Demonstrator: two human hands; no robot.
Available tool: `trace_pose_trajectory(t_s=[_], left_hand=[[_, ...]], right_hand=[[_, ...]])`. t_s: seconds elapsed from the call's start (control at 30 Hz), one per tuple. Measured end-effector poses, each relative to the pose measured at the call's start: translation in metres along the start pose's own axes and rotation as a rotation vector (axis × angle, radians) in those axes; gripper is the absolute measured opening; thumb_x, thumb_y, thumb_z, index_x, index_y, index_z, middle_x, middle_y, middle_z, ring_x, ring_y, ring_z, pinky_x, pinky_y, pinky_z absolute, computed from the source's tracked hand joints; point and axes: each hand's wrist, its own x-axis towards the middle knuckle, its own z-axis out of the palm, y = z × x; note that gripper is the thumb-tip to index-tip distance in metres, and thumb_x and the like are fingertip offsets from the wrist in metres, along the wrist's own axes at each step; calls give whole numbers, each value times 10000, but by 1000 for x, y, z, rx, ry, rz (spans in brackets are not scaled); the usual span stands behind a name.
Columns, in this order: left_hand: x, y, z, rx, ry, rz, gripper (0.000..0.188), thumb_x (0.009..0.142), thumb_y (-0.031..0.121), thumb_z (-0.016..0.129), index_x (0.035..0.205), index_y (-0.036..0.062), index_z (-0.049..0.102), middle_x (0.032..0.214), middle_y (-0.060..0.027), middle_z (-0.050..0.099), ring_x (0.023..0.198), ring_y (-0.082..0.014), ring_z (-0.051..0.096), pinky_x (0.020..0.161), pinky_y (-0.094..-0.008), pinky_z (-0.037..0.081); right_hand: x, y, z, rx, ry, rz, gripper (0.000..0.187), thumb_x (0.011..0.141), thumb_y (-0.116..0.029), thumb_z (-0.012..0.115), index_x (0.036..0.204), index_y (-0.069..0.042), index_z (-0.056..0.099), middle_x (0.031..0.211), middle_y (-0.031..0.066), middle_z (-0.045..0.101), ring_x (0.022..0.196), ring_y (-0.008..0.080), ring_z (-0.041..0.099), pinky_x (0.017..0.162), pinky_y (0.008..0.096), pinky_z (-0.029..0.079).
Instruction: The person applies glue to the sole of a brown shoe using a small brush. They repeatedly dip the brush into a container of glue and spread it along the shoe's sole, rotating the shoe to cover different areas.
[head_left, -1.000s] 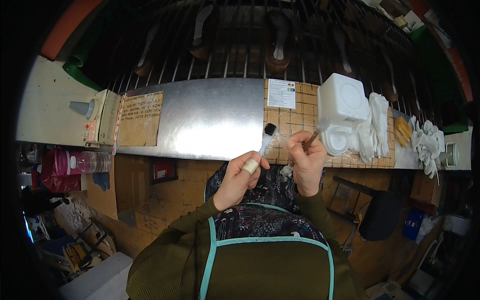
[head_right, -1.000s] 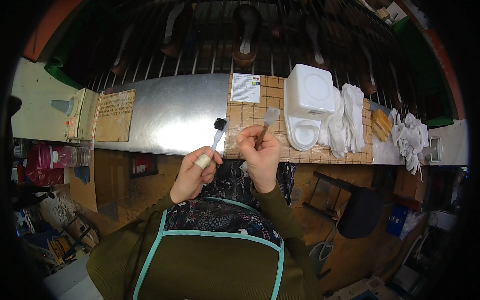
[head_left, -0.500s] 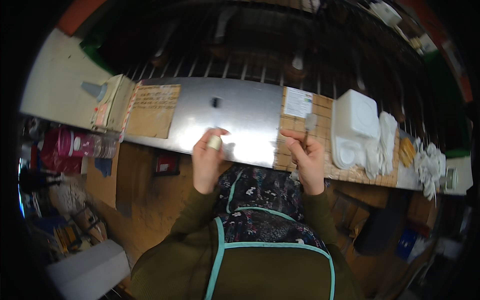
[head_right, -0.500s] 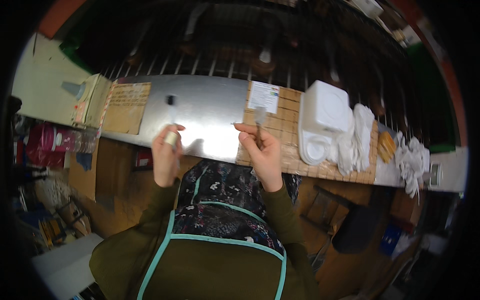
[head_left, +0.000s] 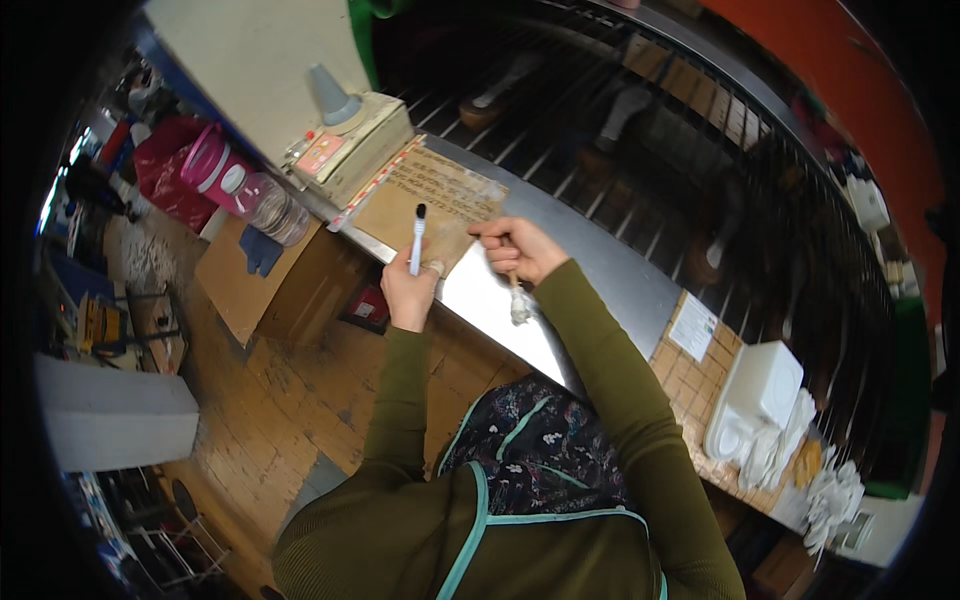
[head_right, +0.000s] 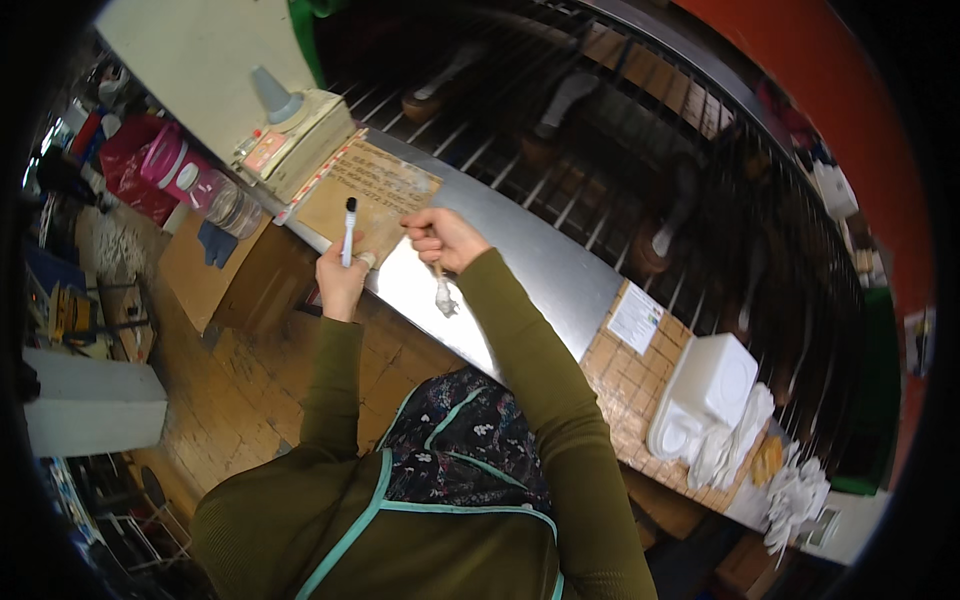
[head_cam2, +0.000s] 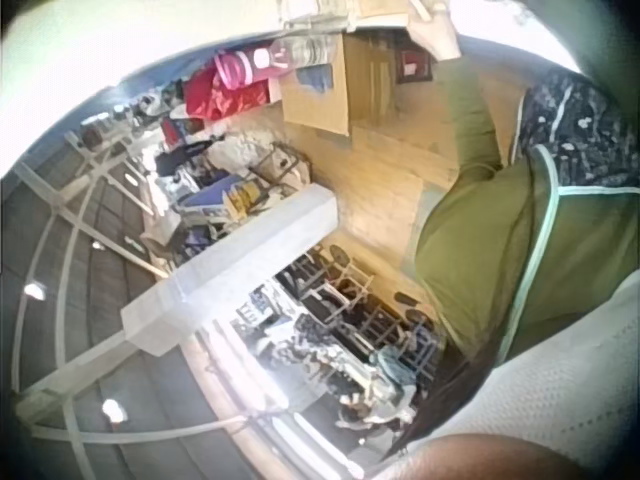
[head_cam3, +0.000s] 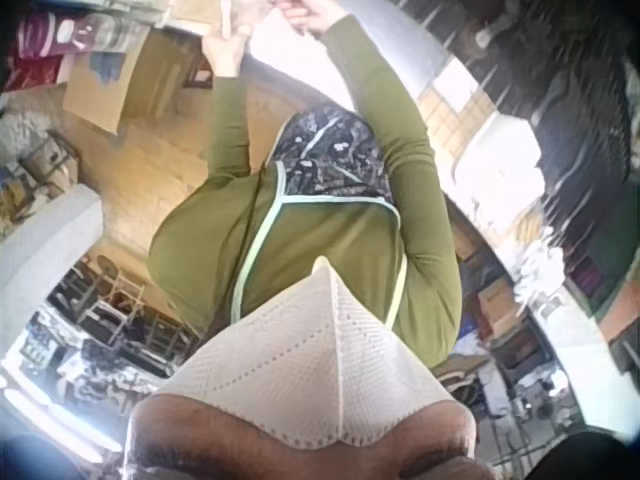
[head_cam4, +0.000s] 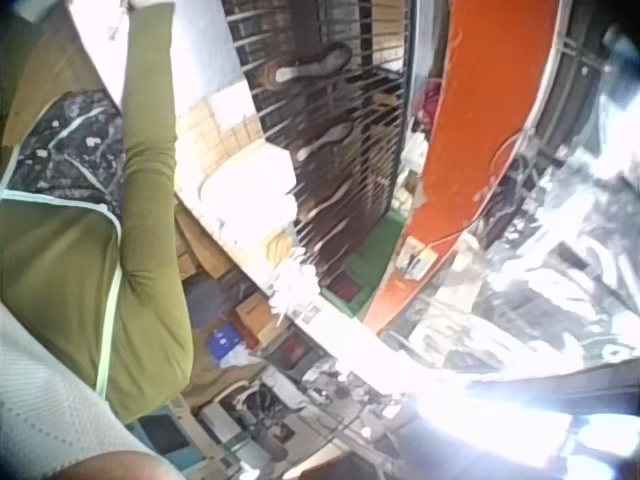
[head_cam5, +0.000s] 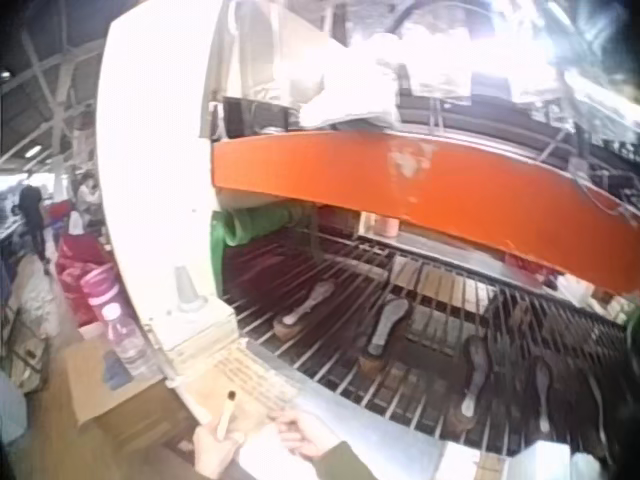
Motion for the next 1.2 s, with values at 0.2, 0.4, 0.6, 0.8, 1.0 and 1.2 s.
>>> trace_pose_trajectory(t_s=[0.2, 0.4, 0.6, 0.8, 1.0, 1.2], left_hand=[[1, 6, -1, -10, -43, -58, 401, 691, 105, 758, 1084, 76, 682, 561, -47, 544, 505, -137, 515, 539, -296, 448], [-3, -4, -3, 56, 47, -81, 436, 667, 176, 780, 1086, 100, 685, 639, -151, 622, 583, -268, 622, 604, -363, 501], [-14, 2, 5, 35, 152, 44, 431, 675, 197, 768, 1073, 71, 663, 766, -203, 650, 730, -341, 665, 668, -395, 526], [-17, 4, 1, -59, 171, -8, 375, 691, 171, 766, 1022, 52, 635, 696, -159, 638, 641, -293, 651, 627, -381, 509], [-17, -4, 9, -42, 187, 20, 389, 655, 153, 755, 1013, 50, 643, 708, -172, 644, 680, -313, 660, 660, -393, 519], [-7, 1, 2, 12, 163, -65, 507, 635, 193, 779, 1099, 31, 656, 713, -191, 648, 657, -281, 671, 635, -373, 528]], right_hand=[[-9, -19, -12, 144, -27, 10, 322, 882, -14, 379, 1163, 139, 420, 622, 7, 396, 384, 44, 295, 314, 196, 267], [-16, -11, 20, -501, 197, -156, 445, 837, -15, 424, 1280, 12, 442, 568, 14, 426, 382, 58, 349, 327, 205, 270], [10, 7, 32, -1752, 706, -523, 387, 813, -204, 499, 1104, 20, 620, 916, 296, 640, 931, 455, 608, 850, 495, 473], [24, 27, 45, -1927, 848, -575, 285, 811, -190, 518, 807, 58, 660, 822, 296, 647, 799, 453, 641, 747, 511, 509], [31, 30, 35, -1974, 857, -626, 266, 808, -183, 520, 791, 54, 639, 793, 302, 636, 782, 456, 637, 729, 522, 509], [28, 6, 23, -1854, 852, -585, 265, 841, -207, 501, 907, 25, 611, 871, 310, 632, 866, 473, 615, 780, 534, 492]])
